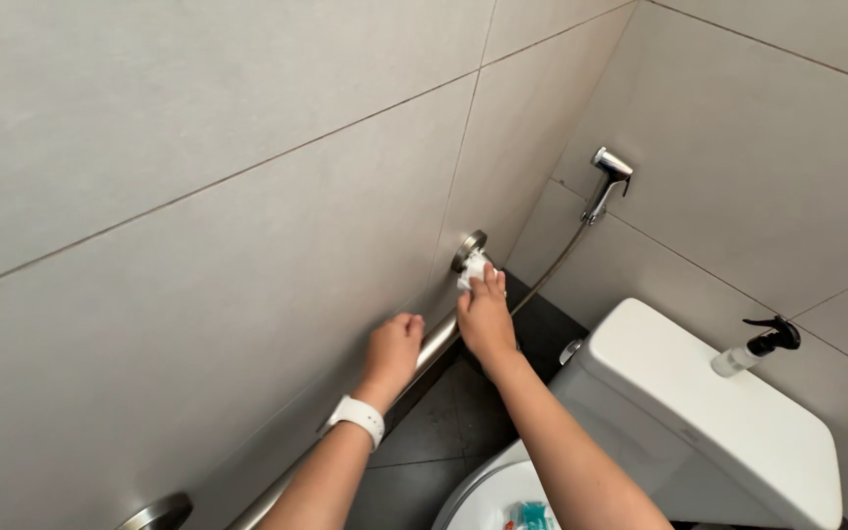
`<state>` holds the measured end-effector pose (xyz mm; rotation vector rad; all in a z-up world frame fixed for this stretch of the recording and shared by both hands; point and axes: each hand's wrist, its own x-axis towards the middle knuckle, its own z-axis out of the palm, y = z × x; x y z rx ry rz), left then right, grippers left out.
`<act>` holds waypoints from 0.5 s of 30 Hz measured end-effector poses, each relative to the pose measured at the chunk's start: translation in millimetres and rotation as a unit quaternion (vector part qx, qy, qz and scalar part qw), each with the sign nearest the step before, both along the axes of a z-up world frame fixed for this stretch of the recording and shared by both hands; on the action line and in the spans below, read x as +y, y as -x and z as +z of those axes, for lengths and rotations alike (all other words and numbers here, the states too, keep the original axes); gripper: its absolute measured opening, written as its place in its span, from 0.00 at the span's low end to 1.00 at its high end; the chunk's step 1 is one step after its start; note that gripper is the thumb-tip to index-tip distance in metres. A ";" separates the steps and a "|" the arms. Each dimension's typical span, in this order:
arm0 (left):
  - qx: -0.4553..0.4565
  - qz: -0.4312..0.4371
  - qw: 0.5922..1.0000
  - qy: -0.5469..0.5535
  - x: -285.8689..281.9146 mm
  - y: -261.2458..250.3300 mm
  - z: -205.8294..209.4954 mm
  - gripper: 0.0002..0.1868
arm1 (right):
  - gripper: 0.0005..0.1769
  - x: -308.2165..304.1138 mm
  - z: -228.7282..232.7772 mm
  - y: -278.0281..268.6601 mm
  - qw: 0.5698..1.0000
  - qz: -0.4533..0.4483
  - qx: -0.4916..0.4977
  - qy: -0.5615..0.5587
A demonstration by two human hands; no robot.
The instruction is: The person wipes a handheld bidet sprayer with a wet wipe, then sprays and wipes a metal grab bar next to the toilet. The person uses a spray bottle and wet wipes to clean the surfaces in a tiled bathroom.
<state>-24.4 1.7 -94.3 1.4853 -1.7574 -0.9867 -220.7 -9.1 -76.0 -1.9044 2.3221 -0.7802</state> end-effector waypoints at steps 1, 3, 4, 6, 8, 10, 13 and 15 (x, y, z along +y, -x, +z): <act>0.000 0.001 1.000 0.000 3.1 -12.9 -1.5 0.24 | 0.29 14.0 2.9 -10.3 1.000 0.001 0.000 0.000; 0.003 0.023 0.997 -0.077 13.0 -39.6 -5.8 0.27 | 0.26 44.6 7.5 -31.6 0.997 0.047 0.046 0.048; 0.002 0.027 0.997 -0.076 16.8 -50.5 -9.1 0.27 | 0.26 45.7 7.1 -30.9 0.997 0.050 0.044 0.050; -0.038 0.016 0.993 -0.109 30.6 -74.1 -18.6 0.29 | 0.26 53.1 3.3 -31.3 0.995 0.067 0.043 0.067; -0.054 0.011 0.992 -0.110 47.2 -94.2 -11.5 0.31 | 0.26 46.7 -7.0 -30.5 0.996 0.054 0.034 0.060; -0.067 0.005 0.992 -0.110 58.7 -107.3 -17.5 0.32 | 0.26 54.5 -9.2 -43.7 0.997 0.041 0.027 0.055; -0.083 0.000 0.991 -0.102 61.5 -117.5 -29.7 0.33 | 0.23 74.1 -1.2 -80.0 0.994 0.050 0.024 0.092; -0.082 -0.006 0.992 -0.093 69.8 -117.8 -24.7 0.33 | 0.19 84.9 -4.0 -90.8 0.990 0.086 0.057 0.098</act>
